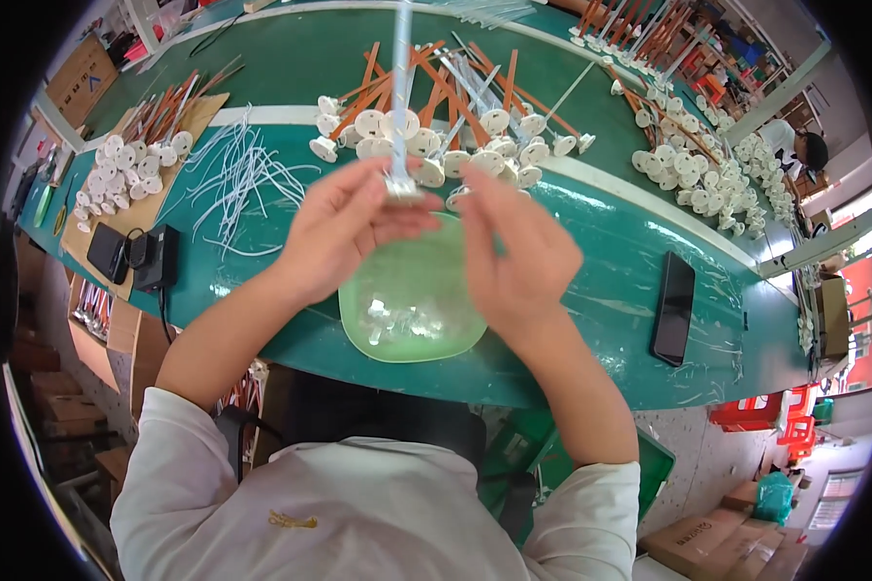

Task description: Assembling small plastic components with LED light strips at a factory workstation.

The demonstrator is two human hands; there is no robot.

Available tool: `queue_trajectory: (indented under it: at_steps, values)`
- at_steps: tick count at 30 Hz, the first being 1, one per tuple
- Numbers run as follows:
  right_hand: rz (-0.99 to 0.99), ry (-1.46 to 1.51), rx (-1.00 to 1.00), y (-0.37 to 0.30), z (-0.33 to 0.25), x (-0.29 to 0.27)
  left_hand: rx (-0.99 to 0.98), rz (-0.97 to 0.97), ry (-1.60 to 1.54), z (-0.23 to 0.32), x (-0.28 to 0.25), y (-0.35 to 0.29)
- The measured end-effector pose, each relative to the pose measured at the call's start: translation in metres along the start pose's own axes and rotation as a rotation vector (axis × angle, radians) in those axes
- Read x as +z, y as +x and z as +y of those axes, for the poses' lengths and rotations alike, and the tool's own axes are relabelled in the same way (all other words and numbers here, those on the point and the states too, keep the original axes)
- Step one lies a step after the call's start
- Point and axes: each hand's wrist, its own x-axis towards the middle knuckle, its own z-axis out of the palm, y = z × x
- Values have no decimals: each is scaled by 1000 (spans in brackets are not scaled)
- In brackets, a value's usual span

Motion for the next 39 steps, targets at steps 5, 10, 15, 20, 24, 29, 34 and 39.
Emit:
queue_trajectory:
  at_steps: [5,10,15,20,24,29,34,39]
  values:
    - [-181,14,232,4,24,-13,142,247,176,9,-7,5]
    - [-473,-163,309,-1,32,-22,180,253,172,8,-6,3]
    - [-360,-231,77,-4,17,-4,197,249,232,8,-5,1]
    - [-770,46,70,-8,-8,14,185,262,268,3,-7,2]
    - [-919,-4,135,-14,-16,21,172,273,306,5,-5,1]
    - [-868,66,144,-18,-13,18,147,250,311,2,-2,2]
    - [-841,112,236,-15,-15,12,185,265,245,2,-4,1]
    - [-279,189,104,-7,-16,5,59,173,40,6,9,-1]
